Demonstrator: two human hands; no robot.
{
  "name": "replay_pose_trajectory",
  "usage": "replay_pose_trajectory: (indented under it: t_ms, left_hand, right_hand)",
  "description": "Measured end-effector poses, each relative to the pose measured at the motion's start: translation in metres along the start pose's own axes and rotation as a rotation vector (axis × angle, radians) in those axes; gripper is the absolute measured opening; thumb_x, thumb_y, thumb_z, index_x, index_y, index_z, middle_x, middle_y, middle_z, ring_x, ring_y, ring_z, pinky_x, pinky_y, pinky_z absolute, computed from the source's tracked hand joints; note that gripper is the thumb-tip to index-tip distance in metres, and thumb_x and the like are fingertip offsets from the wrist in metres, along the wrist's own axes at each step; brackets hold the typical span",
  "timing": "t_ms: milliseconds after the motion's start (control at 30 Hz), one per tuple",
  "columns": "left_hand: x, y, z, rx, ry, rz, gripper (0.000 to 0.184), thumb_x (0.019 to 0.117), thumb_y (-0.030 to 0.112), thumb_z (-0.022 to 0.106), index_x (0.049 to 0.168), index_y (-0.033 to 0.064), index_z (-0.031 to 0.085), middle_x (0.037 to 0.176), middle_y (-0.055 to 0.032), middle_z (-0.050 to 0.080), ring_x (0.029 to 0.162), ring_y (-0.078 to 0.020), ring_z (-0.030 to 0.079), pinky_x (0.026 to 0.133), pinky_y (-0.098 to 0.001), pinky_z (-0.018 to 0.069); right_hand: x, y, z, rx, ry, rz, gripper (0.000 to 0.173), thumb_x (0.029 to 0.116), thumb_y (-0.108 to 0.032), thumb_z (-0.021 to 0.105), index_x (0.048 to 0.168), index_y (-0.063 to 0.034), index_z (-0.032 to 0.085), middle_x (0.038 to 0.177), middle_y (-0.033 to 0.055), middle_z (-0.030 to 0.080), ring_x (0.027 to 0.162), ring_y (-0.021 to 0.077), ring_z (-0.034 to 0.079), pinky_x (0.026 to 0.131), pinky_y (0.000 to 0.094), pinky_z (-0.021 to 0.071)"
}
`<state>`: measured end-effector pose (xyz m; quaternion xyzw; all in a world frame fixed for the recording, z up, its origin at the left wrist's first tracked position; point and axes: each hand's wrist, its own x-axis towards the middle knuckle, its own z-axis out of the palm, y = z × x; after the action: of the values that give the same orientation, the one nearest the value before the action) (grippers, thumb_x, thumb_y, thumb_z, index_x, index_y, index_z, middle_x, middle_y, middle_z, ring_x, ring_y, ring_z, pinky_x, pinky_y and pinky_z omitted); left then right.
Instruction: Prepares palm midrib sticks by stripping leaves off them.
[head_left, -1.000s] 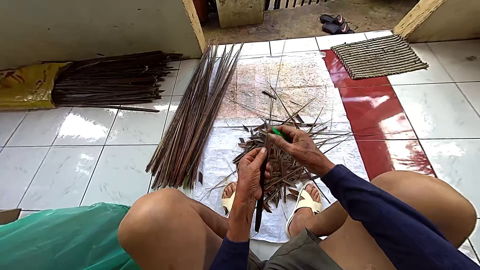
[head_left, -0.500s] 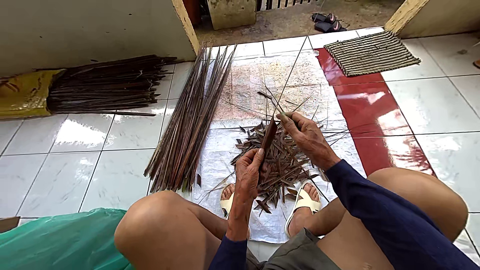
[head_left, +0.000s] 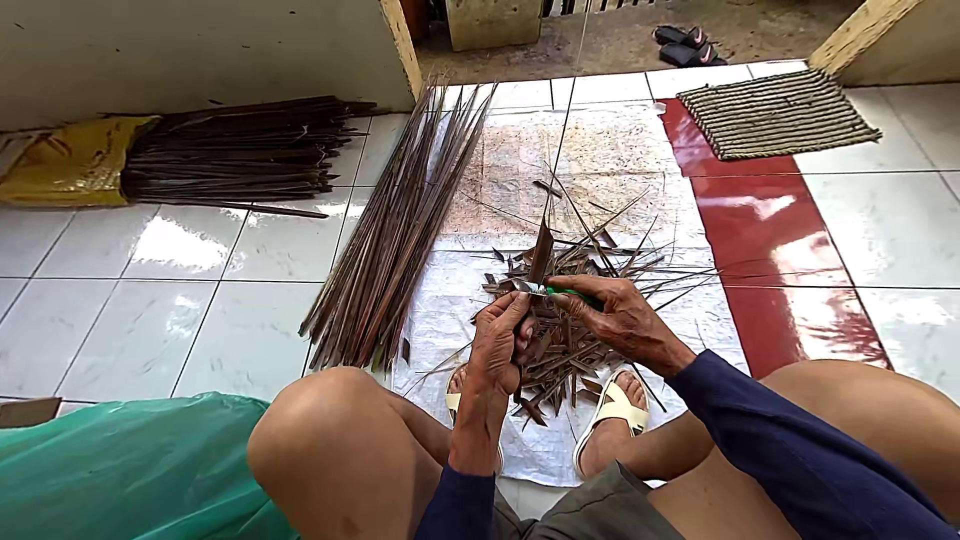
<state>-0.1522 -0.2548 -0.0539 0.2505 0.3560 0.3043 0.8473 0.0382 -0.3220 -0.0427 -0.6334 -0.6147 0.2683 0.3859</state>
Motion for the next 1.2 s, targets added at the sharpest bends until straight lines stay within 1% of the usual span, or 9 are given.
replay_pose_trajectory:
  t_ms: [100, 300, 400, 533, 667, 767, 900, 1067, 1200]
  left_hand:
    - [-0.002, 0.001, 0.0, -0.032, -0.048, -0.02, 0.026, 0.1096, 0.018, 0.048, 0.105, -0.0025, 0.063, 0.059, -0.0016, 0.046, 0.041, -0.0057, 0.038, 0.037, -0.0183, 0.0335]
    - [-0.002, 0.0, 0.002, -0.024, -0.037, -0.016, 0.027, 0.1091, 0.018, 0.05, 0.107, -0.0038, 0.065, 0.058, -0.0021, 0.046, 0.04, -0.0057, 0.038, 0.036, -0.0187, 0.0334]
    - [-0.002, -0.001, 0.003, 0.021, -0.012, -0.002, 0.026, 0.1084, 0.018, 0.052, 0.108, -0.0043, 0.065, 0.06, -0.0038, 0.048, 0.041, -0.0067, 0.039, 0.037, -0.0194, 0.0339]
    - [-0.004, -0.001, 0.006, 0.092, 0.034, 0.037, 0.026, 0.1076, 0.017, 0.054, 0.108, -0.0052, 0.067, 0.059, -0.0058, 0.05, 0.041, -0.0074, 0.04, 0.036, -0.0202, 0.0347]
    - [-0.006, -0.001, 0.009, 0.15, 0.06, 0.056, 0.025, 0.107, 0.015, 0.055, 0.107, -0.0062, 0.068, 0.059, -0.0071, 0.05, 0.041, -0.0085, 0.041, 0.037, -0.0216, 0.0353]
    - [-0.007, -0.003, 0.01, 0.163, 0.052, 0.057, 0.025, 0.1072, 0.015, 0.055, 0.106, -0.0067, 0.068, 0.059, -0.0076, 0.05, 0.041, -0.0089, 0.041, 0.037, -0.0218, 0.0355]
    - [-0.006, -0.005, 0.005, 0.153, 0.045, 0.016, 0.028, 0.1086, 0.018, 0.052, 0.107, -0.0062, 0.067, 0.058, -0.0057, 0.049, 0.04, -0.0082, 0.039, 0.036, -0.0214, 0.0344]
    - [-0.006, 0.001, 0.002, 0.018, -0.045, -0.038, 0.035, 0.1117, 0.023, 0.043, 0.108, -0.004, 0.065, 0.058, -0.0016, 0.045, 0.039, -0.0067, 0.037, 0.035, -0.0198, 0.0327]
    - [-0.006, 0.001, -0.002, -0.129, -0.176, -0.119, 0.037, 0.1127, 0.026, 0.039, 0.109, -0.0024, 0.063, 0.059, 0.0002, 0.044, 0.039, -0.0058, 0.038, 0.036, -0.0184, 0.0346]
  right_hand:
    - [0.002, 0.001, -0.002, -0.039, 0.013, 0.007, 0.032, 0.1036, -0.041, 0.059, 0.128, -0.0264, 0.073, 0.108, -0.0097, 0.074, 0.089, 0.0016, 0.067, 0.08, 0.0309, 0.0568]
    - [0.005, 0.005, 0.001, -0.096, 0.069, 0.028, 0.031, 0.1044, -0.042, 0.057, 0.129, -0.0293, 0.073, 0.109, -0.0088, 0.074, 0.091, 0.0046, 0.068, 0.081, 0.0371, 0.0573]
    - [0.006, 0.007, 0.003, -0.165, 0.125, 0.034, 0.031, 0.1039, -0.043, 0.058, 0.128, -0.0322, 0.073, 0.1, -0.0075, 0.072, 0.085, 0.0071, 0.066, 0.075, 0.0393, 0.0557]
    - [0.008, 0.004, 0.004, -0.239, 0.161, 0.063, 0.033, 0.1031, -0.045, 0.058, 0.129, -0.0307, 0.073, 0.094, -0.0062, 0.069, 0.08, 0.009, 0.065, 0.071, 0.0396, 0.0539]
    - [0.014, 0.008, -0.001, -0.252, 0.215, 0.076, 0.034, 0.1036, -0.044, 0.058, 0.128, -0.0272, 0.074, 0.105, -0.0034, 0.074, 0.091, 0.0123, 0.069, 0.079, 0.0443, 0.0562]
    - [0.025, 0.012, -0.012, -0.221, 0.262, 0.124, 0.032, 0.1045, -0.044, 0.056, 0.13, -0.0334, 0.072, 0.11, -0.0056, 0.075, 0.095, 0.0109, 0.07, 0.084, 0.0464, 0.0555]
    - [0.035, 0.018, -0.031, -0.17, 0.393, 0.174, 0.034, 0.1054, -0.042, 0.055, 0.132, -0.0291, 0.071, 0.103, -0.0012, 0.075, 0.083, 0.0129, 0.068, 0.077, 0.0437, 0.0543]
    - [0.022, 0.009, -0.027, 0.05, 0.173, 0.093, 0.03, 0.1046, -0.036, 0.059, 0.13, -0.0261, 0.072, 0.089, -0.0032, 0.072, 0.068, 0.0093, 0.061, 0.063, 0.0341, 0.0522]
    - [0.011, 0.011, -0.009, 0.145, -0.002, 0.046, 0.029, 0.104, -0.034, 0.061, 0.129, -0.0252, 0.073, 0.097, -0.0058, 0.075, 0.075, 0.0057, 0.066, 0.068, 0.0298, 0.0562]
